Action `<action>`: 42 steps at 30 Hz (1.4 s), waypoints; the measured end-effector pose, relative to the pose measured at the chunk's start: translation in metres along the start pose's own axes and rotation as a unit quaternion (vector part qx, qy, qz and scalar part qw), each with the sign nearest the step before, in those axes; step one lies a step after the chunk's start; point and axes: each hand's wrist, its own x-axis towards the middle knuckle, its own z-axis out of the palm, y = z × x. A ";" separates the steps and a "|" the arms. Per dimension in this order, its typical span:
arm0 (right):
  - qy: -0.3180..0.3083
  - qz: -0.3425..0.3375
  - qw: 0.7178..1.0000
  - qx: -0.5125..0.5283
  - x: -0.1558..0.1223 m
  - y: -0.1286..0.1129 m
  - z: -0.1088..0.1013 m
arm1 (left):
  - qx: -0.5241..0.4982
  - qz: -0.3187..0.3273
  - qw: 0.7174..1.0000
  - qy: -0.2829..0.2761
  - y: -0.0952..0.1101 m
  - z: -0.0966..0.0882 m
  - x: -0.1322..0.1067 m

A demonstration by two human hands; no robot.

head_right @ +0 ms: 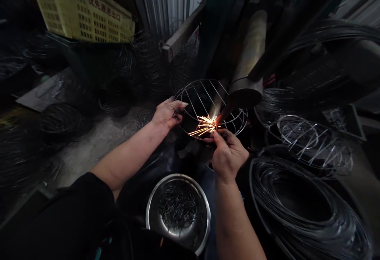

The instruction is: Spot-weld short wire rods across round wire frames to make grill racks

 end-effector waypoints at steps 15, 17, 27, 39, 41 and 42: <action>-0.107 -0.032 0.953 -0.283 -0.012 -0.029 -0.019 | 0.062 -0.008 0.998 -0.020 0.011 -0.009 0.012; -0.105 -0.091 0.929 -0.342 -0.006 -0.023 -0.012 | 0.049 0.024 0.998 -0.036 0.005 -0.013 0.000; -0.022 -0.076 0.979 -0.190 -0.013 0.006 -0.010 | -0.016 0.057 0.997 -0.048 -0.008 -0.013 -0.028; 0.012 -0.120 0.979 -0.166 -0.006 0.015 -0.004 | 0.004 0.053 0.998 -0.028 -0.006 -0.004 -0.016; 0.012 -0.114 0.978 -0.172 -0.003 0.015 -0.003 | 0.005 0.050 0.999 -0.019 -0.005 -0.003 -0.013; 0.012 -0.110 0.978 -0.175 -0.002 0.014 -0.002 | 0.008 0.046 0.999 -0.018 -0.005 -0.003 -0.011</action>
